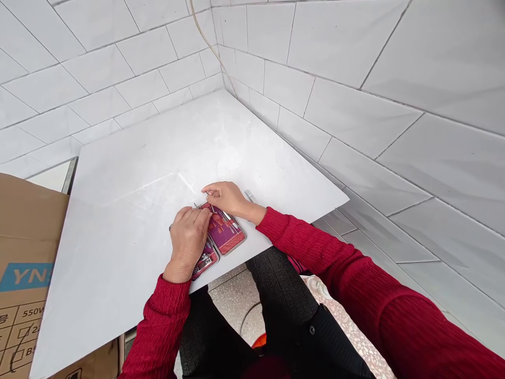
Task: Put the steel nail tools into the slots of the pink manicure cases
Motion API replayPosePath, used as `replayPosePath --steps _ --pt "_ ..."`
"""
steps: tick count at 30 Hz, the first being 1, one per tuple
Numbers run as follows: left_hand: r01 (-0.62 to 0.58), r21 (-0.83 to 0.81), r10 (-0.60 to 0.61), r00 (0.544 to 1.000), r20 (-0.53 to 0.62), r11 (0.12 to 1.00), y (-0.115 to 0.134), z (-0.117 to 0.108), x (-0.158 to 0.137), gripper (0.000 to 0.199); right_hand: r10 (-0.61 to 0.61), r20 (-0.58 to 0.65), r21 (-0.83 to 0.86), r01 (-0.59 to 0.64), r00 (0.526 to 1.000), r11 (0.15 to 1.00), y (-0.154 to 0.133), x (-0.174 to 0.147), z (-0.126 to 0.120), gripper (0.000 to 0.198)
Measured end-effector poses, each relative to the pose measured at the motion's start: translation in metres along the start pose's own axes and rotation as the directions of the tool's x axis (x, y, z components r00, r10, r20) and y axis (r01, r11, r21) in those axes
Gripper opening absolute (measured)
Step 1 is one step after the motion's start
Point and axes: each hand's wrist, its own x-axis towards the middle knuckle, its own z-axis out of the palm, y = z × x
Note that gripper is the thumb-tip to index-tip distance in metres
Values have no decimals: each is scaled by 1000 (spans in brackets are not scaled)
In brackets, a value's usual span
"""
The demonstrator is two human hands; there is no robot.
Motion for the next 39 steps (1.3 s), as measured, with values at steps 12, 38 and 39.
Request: replayPosePath --steps 12,38,39 --pt "26 -101 -26 1000 5 995 -4 7 3 23 -142 -16 -162 138 990 977 2 -5 -8 17" --pt "289 -23 -289 957 -34 957 -19 -4 -11 29 -23 -109 -429 -26 994 903 3 -3 -21 18" --pt "283 -31 -283 959 -6 959 -18 -5 -12 30 -14 -121 -457 -44 993 888 3 -3 -23 19"
